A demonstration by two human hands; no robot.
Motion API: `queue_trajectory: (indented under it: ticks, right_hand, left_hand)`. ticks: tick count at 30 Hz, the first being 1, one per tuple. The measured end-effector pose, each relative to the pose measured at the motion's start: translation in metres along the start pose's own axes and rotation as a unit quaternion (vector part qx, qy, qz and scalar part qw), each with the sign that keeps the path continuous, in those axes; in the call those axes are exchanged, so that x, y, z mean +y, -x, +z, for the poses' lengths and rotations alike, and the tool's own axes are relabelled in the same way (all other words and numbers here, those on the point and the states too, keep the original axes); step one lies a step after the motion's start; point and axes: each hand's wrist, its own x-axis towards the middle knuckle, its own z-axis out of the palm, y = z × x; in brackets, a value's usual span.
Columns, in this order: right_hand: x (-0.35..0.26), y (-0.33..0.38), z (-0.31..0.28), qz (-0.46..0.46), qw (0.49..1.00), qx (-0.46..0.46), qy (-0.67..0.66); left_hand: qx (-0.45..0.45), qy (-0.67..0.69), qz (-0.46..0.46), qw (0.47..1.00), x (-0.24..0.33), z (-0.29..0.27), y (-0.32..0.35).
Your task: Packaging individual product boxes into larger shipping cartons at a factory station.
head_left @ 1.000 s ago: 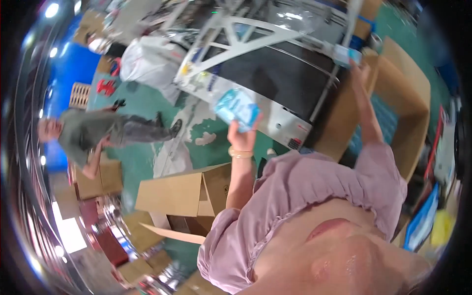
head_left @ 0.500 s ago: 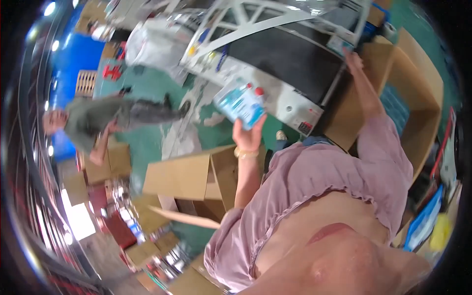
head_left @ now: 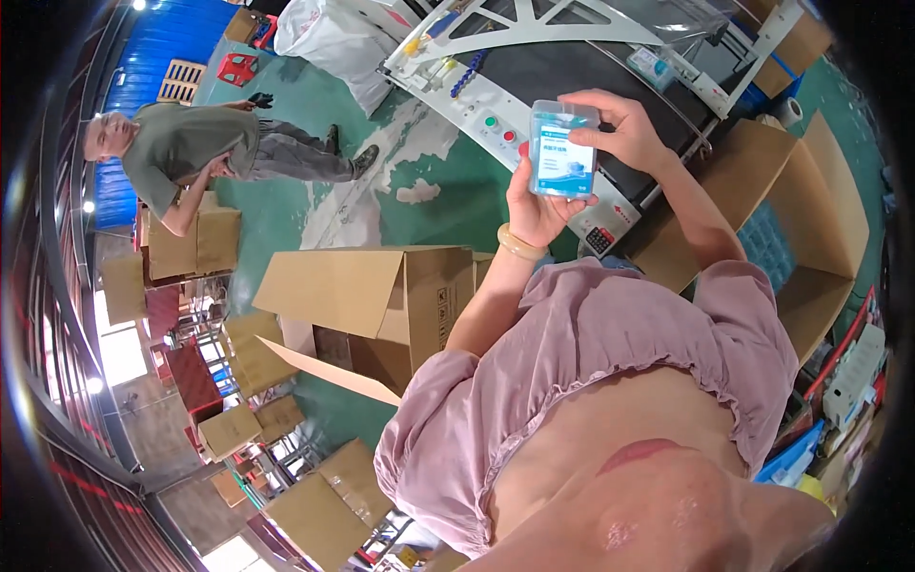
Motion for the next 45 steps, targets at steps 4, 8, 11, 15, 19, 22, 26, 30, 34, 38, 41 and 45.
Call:
queue_trajectory:
  ticks: [4,8,11,15,19,22,26,30,34,38,41,45]
  right_hand:
    - [0.002,0.002,0.001,-0.005,0.998,0.037,-0.056]
    - [0.004,0.000,0.002,0.033,0.994,0.060,-0.088]
    - [-0.001,-0.002,0.005,0.040,0.986,0.070,-0.145]
    - [-0.014,0.004,0.010,0.052,0.986,0.072,-0.141]
    - [-0.009,0.012,0.008,0.028,0.987,0.118,-0.108]
    - [-0.007,0.017,-0.003,0.009,0.991,0.118,-0.065]
    - [0.021,0.027,-0.029,0.099,0.964,0.182,-0.167]
    - [0.041,0.048,-0.035,0.134,0.985,0.061,-0.087]
    - [0.082,0.078,-0.078,0.146,0.953,0.260,-0.049]
    - [0.149,0.114,-0.176,0.238,0.782,0.576,-0.026]
    - [0.186,0.126,-0.212,0.301,0.700,0.647,0.026]
    - [0.220,0.123,-0.225,0.396,0.632,0.664,0.053]
  left_hand:
    - [-0.004,0.051,0.015,0.999,0.001,0.014,0.001]
    - [-0.022,0.019,-0.017,0.999,-0.002,0.009,-0.005]
    - [-0.026,0.011,-0.027,0.999,0.001,0.006,-0.008]
    - [-0.007,-0.027,-0.043,0.999,0.002,0.009,-0.011]
    - [-0.015,-0.036,-0.069,0.997,0.001,0.010,-0.016]
    - [0.008,-0.185,-0.026,0.982,0.004,0.001,-0.026]
    - [0.036,-0.620,0.157,0.768,0.011,0.007,-0.040]
    - [-0.024,-0.831,0.297,0.470,0.000,0.018,-0.037]
    - [0.002,-0.808,0.289,0.514,-0.010,-0.007,-0.034]
    - [0.067,-0.790,0.215,0.571,-0.006,-0.046,-0.010]
    - [0.146,-0.780,0.099,0.601,-0.003,-0.057,0.009]
    - [0.200,-0.766,0.067,0.607,0.001,-0.072,0.029]
